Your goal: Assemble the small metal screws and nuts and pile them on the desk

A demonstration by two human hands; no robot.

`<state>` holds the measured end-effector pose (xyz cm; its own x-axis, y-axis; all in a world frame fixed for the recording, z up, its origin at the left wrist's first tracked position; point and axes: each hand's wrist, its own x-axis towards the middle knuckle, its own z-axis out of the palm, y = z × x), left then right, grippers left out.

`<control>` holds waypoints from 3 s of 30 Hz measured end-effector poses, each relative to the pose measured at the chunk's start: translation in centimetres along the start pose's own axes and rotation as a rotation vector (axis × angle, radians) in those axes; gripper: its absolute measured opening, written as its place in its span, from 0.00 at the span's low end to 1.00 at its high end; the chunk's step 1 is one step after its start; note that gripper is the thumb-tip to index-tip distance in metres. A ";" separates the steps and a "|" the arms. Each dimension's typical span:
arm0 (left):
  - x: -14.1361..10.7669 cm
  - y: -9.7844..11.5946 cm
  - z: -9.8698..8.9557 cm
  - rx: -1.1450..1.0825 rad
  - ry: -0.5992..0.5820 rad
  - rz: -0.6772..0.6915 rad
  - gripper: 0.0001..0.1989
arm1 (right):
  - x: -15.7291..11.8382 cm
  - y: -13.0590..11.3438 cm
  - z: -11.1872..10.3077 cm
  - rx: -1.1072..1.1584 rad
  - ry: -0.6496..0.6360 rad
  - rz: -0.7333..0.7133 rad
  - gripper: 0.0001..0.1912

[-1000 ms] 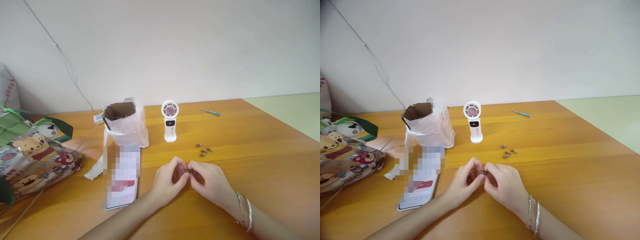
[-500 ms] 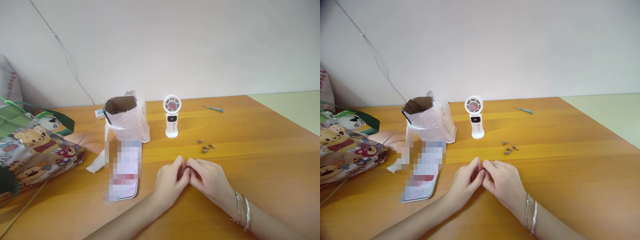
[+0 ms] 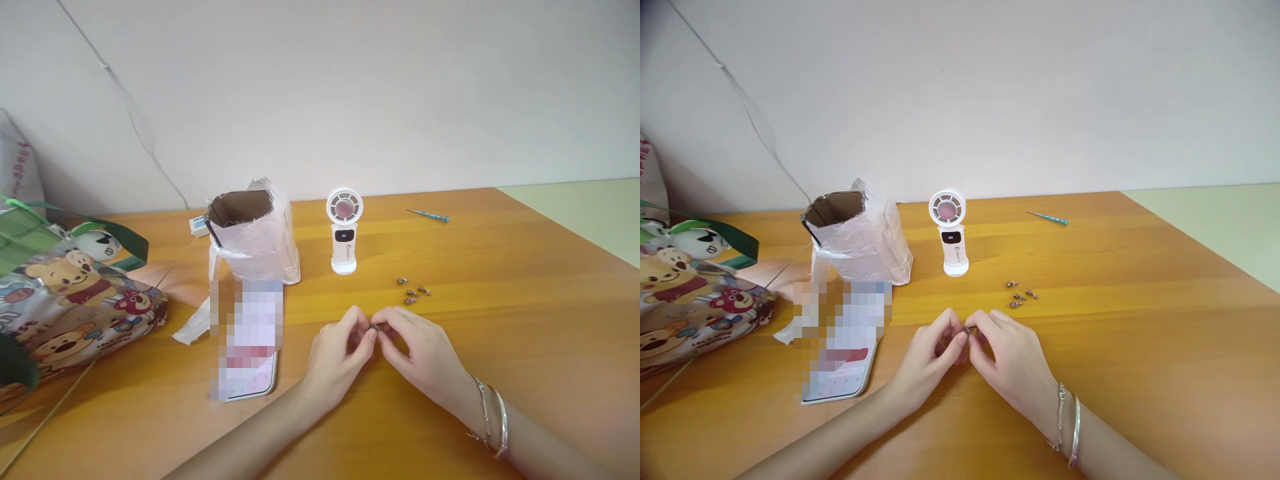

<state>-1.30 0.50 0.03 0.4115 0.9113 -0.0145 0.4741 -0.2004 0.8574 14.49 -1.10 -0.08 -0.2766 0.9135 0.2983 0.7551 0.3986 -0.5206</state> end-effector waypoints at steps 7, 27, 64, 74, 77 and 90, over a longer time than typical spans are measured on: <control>-0.2 0.6 -0.9 0.011 -0.095 0.036 0.09 | 0.0 0.6 -0.3 -0.058 0.078 -0.134 0.04; -0.3 -0.1 -0.8 -0.170 -0.197 0.090 0.11 | 0.1 0.2 -0.5 0.460 -0.176 0.010 0.07; -0.1 -0.1 0.0 0.003 -0.004 0.047 0.08 | 0.0 -0.2 0.2 -0.036 -0.036 -0.016 0.07; 0.2 1.1 -0.4 0.105 -0.159 -0.031 0.12 | 0.3 -0.3 0.3 -0.111 0.037 -0.062 0.09; 0.1 1.1 -0.2 0.060 -0.166 -0.048 0.11 | 0.4 -0.3 0.2 -0.110 0.042 -0.049 0.09; 0.2 0.4 -0.4 -0.212 -0.174 -0.015 0.14 | 0.5 -0.1 -0.2 -0.128 0.049 -0.104 0.06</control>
<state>-1.28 0.74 0.59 0.5417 0.8346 -0.1005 0.3155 -0.0910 0.9446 14.35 -0.74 0.26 -0.3301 0.8616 0.3857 0.7941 0.4744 -0.3799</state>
